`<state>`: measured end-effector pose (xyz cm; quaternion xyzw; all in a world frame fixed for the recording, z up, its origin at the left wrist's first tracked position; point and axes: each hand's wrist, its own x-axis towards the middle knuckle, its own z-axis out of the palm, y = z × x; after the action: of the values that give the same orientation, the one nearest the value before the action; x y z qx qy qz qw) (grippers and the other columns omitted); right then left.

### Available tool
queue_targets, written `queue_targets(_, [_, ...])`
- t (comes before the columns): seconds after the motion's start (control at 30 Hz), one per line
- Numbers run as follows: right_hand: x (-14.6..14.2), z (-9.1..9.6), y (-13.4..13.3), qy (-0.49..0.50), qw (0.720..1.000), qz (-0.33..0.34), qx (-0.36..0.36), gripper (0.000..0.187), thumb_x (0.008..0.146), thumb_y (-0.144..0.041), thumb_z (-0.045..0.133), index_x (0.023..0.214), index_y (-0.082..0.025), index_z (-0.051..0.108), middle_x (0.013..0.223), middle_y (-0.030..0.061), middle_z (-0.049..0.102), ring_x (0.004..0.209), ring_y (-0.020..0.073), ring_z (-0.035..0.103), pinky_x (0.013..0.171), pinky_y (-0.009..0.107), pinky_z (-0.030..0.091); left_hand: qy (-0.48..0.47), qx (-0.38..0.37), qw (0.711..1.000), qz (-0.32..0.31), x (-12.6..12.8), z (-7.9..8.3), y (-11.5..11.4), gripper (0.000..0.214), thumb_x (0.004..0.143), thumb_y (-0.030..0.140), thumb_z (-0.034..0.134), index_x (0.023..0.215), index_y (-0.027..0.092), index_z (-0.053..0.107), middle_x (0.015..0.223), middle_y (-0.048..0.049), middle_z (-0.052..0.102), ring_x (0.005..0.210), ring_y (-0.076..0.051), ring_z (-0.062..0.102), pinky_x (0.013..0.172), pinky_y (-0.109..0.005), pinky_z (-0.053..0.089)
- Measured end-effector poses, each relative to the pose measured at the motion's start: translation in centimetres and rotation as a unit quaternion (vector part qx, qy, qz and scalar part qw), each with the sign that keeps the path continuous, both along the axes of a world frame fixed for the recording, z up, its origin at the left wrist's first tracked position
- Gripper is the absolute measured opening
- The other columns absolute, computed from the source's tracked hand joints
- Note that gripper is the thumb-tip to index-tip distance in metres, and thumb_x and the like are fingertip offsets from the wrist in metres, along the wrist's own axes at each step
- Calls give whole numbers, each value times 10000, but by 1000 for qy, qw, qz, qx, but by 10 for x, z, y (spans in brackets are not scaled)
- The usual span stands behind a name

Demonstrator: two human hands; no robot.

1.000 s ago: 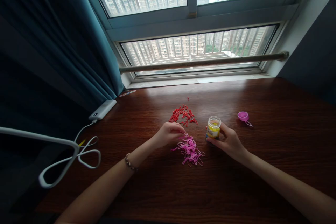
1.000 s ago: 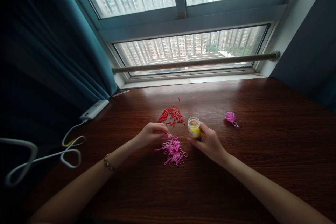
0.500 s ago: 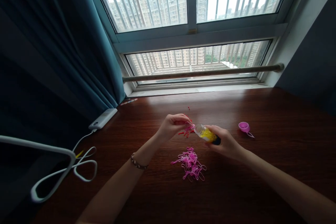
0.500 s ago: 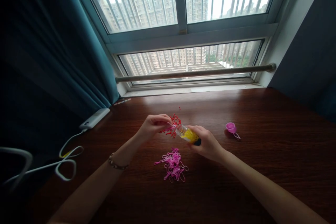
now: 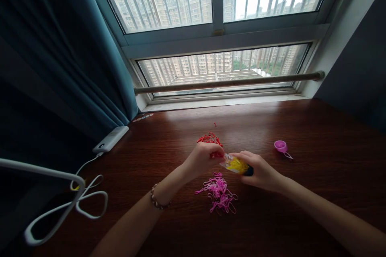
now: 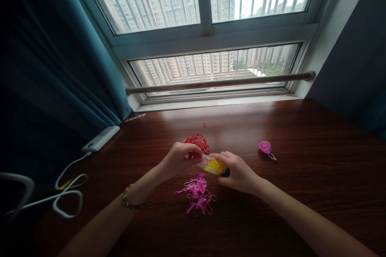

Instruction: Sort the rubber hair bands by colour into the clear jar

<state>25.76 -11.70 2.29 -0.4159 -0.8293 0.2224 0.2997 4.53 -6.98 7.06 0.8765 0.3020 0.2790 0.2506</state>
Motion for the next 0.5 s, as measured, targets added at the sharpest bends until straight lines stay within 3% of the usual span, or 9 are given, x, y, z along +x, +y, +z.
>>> queue_targets(0.1, [-2, 0, -2, 13, 1000, 9, -14, 552, 640, -165, 610, 1178, -202, 492, 927, 61, 587, 841, 201, 531, 740, 305, 426, 2, 29, 1000, -5, 2, -3, -2, 118, 736, 241, 616, 701, 132, 640, 615, -12, 598, 559, -81, 512, 526, -172, 405])
queue_targets(0.23, [-1, -1, -1, 50, 998, 12, -23, 529, 639, -164, 615, 1155, -200, 506, 948, 56, 598, 853, 201, 544, 749, 303, 434, -26, 73, 997, -18, 4, -1, -5, 150, 770, 256, 574, 724, 142, 660, 740, -57, 606, 653, -109, 545, 572, -200, 435])
queue_targets(0.5, [-2, -7, -2, 107, 993, 14, -45, 530, 653, -185, 623, 1169, -198, 501, 1030, 60, 600, 900, 208, 559, 795, 311, 443, -50, 50, 997, 22, 5, 5, -11, 144, 747, 259, 607, 821, 135, 604, 754, -34, 639, 676, -115, 576, 639, -214, 459])
